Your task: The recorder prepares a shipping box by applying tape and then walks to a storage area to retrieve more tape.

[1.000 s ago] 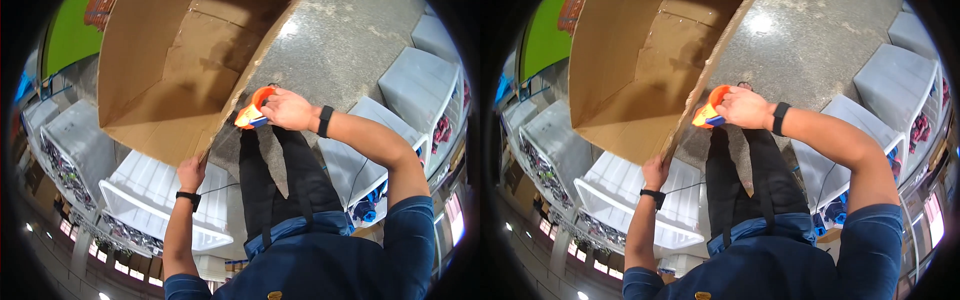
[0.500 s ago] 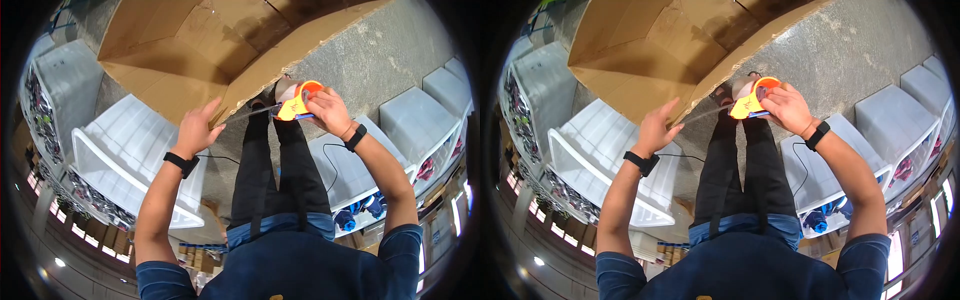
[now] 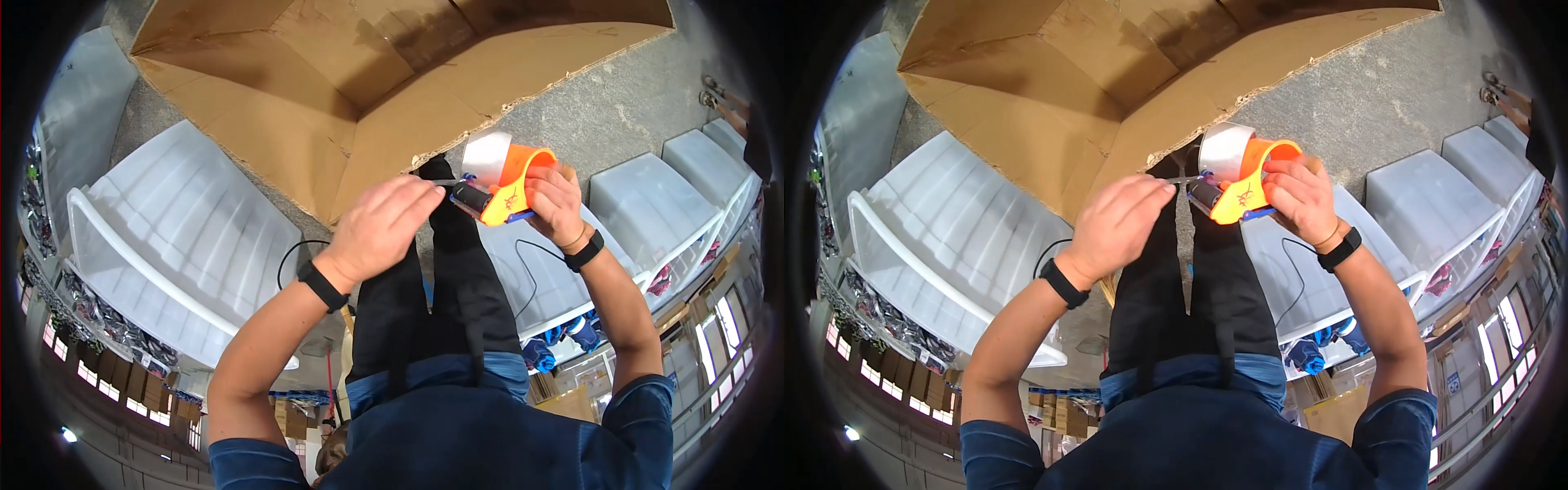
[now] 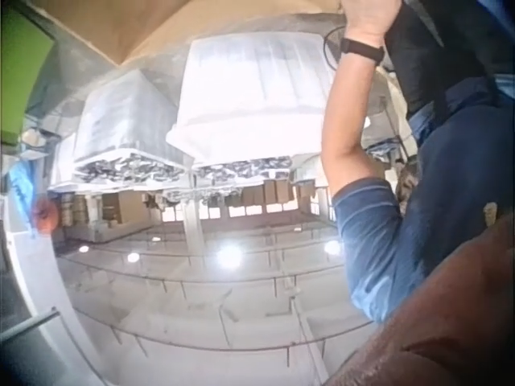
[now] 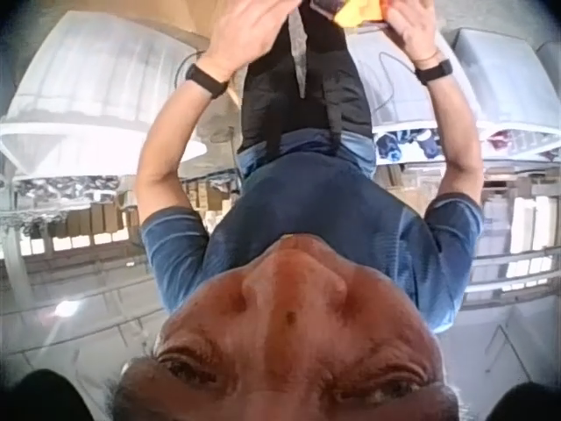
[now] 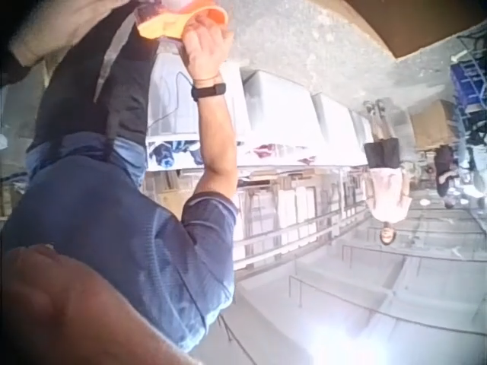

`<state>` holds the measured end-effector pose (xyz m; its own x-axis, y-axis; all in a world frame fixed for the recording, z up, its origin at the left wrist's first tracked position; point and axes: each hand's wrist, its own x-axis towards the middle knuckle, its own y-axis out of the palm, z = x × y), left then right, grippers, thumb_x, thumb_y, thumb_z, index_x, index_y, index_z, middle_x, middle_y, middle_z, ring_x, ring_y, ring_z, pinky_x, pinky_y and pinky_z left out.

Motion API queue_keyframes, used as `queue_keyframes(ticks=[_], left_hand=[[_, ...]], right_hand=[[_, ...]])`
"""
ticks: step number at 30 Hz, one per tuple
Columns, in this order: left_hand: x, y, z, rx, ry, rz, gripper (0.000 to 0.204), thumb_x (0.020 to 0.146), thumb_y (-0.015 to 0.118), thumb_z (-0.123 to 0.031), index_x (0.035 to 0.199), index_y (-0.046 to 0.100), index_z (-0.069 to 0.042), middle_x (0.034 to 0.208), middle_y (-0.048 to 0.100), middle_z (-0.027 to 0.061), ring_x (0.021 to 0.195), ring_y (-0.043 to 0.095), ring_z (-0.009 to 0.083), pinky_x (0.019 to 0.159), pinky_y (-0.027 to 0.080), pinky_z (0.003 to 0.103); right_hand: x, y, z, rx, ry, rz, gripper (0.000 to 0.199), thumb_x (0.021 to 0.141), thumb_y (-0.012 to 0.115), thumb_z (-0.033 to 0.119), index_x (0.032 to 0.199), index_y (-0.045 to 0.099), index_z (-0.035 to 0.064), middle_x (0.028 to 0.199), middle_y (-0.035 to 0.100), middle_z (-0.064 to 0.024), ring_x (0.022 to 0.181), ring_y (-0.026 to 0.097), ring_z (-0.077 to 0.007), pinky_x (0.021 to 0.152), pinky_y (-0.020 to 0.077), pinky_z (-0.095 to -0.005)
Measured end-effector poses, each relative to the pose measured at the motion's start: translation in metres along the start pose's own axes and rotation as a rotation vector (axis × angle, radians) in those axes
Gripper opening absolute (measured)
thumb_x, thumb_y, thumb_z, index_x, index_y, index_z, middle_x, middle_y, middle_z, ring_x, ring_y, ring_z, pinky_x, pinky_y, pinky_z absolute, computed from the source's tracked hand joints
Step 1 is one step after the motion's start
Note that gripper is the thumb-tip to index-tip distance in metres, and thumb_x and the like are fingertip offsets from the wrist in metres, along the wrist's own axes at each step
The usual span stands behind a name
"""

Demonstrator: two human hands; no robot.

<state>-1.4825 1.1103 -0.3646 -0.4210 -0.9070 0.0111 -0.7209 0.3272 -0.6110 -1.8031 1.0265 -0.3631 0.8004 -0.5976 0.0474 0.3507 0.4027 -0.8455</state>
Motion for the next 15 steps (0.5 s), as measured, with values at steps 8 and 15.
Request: queue_keyframes(ticks=[8,15], left_hand=[[0.009,0.031,-0.009,-0.052,-0.253,-0.006,0.027,0.092,0.066,-0.007,0.119,0.067,-0.003,0.111,0.07,0.0156,0.105,0.067,0.0348,0.093,0.055,0.044],[0.017,0.021,-0.004,-0.152,-0.263,0.111,0.008,0.092,0.067,-0.01,0.097,0.066,-0.004,0.086,0.064,0.0107,0.081,0.064,0.0324,0.07,0.054,0.042]], right_hand=[[0.003,-0.006,0.009,0.002,-0.032,0.039,0.023,0.067,0.078,0.015,0.086,0.065,0.0106,0.093,0.07,-0.0035,0.098,0.07,-0.0208,0.083,0.0499,-0.0364],[0.009,0.008,0.007,0.019,-0.069,0.083,0.02,0.068,0.076,0.017,0.08,0.061,0.0135,0.079,0.06,0.0014,0.082,0.063,-0.0168,0.079,0.0493,-0.0325]])
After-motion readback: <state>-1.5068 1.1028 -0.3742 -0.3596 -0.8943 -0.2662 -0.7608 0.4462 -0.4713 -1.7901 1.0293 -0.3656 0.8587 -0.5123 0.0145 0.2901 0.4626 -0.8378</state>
